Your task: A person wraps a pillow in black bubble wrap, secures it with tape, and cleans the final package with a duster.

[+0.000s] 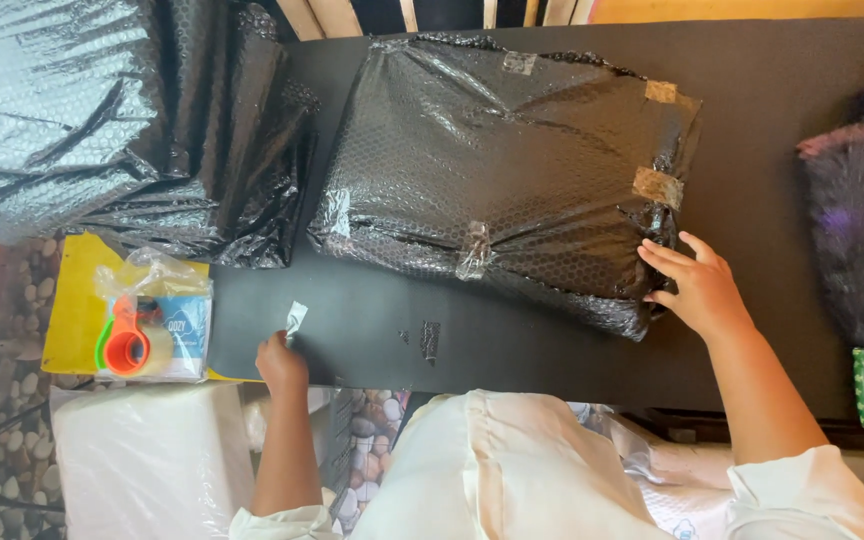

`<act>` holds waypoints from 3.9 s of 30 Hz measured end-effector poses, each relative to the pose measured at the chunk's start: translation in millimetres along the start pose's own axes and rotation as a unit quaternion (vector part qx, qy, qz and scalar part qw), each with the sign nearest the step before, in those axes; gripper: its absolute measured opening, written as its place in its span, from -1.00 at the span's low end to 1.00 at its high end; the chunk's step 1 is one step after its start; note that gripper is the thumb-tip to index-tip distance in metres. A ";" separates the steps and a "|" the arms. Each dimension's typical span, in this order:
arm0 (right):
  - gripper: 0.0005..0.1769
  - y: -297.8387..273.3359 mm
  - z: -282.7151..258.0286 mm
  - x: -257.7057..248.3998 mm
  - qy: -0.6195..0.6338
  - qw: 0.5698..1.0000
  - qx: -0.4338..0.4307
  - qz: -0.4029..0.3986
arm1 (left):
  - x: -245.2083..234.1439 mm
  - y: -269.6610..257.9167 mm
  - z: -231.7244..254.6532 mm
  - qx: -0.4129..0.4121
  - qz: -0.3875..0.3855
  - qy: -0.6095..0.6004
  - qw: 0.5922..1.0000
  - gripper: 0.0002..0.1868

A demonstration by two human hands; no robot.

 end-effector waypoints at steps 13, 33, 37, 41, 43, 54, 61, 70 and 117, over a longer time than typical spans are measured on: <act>-0.08 1.8 20.0 19.1 -0.079 0.995 -0.042 0.039 | -79.4 -53.6 106.1 0.171 -0.011 -0.038 0.985 -0.74; -0.05 9.3 18.4 23.2 0.004 0.998 -0.057 0.008 | -99.4 -305.2 603.1 0.789 -0.044 -0.024 0.612 -0.70; -0.05 8.7 17.4 23.0 -0.013 0.999 -0.051 0.016 | -29.3 -331.0 643.8 0.800 0.041 -0.029 0.598 -0.64; -0.20 6.8 22.5 19.9 -0.024 0.998 -0.040 0.032 | 49.7 -328.1 668.9 0.748 -0.127 0.047 0.650 -0.67; -0.24 5.4 23.3 17.2 -0.028 0.998 -0.039 0.048 | 57.1 -324.9 674.3 0.717 -0.194 0.051 0.668 -0.64; -0.34 -2.0 -9.4 -19.3 -0.012 0.997 -0.071 0.041 | 128.7 -300.3 659.3 0.769 -0.062 0.056 0.634 -0.53; -0.28 -1.5 -7.1 -14.3 0.009 0.996 -0.078 0.037 | 74.5 -288.2 662.3 0.799 -0.071 0.078 0.592 -0.67; -0.15 4.4 10.3 9.9 0.055 0.994 -0.082 0.047 | -29.5 -250.6 660.0 0.750 0.005 -0.065 0.659 -0.43; -0.12 -104.1 -77.9 47.8 -0.035 0.935 -0.061 0.347 | -94.3 -7.7 393.0 0.364 0.057 -0.099 0.924 -0.25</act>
Point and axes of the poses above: each hand's wrist, its own y-axis towards the middle knuckle, its own x-axis out of the palm, z = x × y, the point moved 9 cm from there along y, towards the middle knuckle, and after that the axes turned 11 degrees about z, right-handed, at the moved point
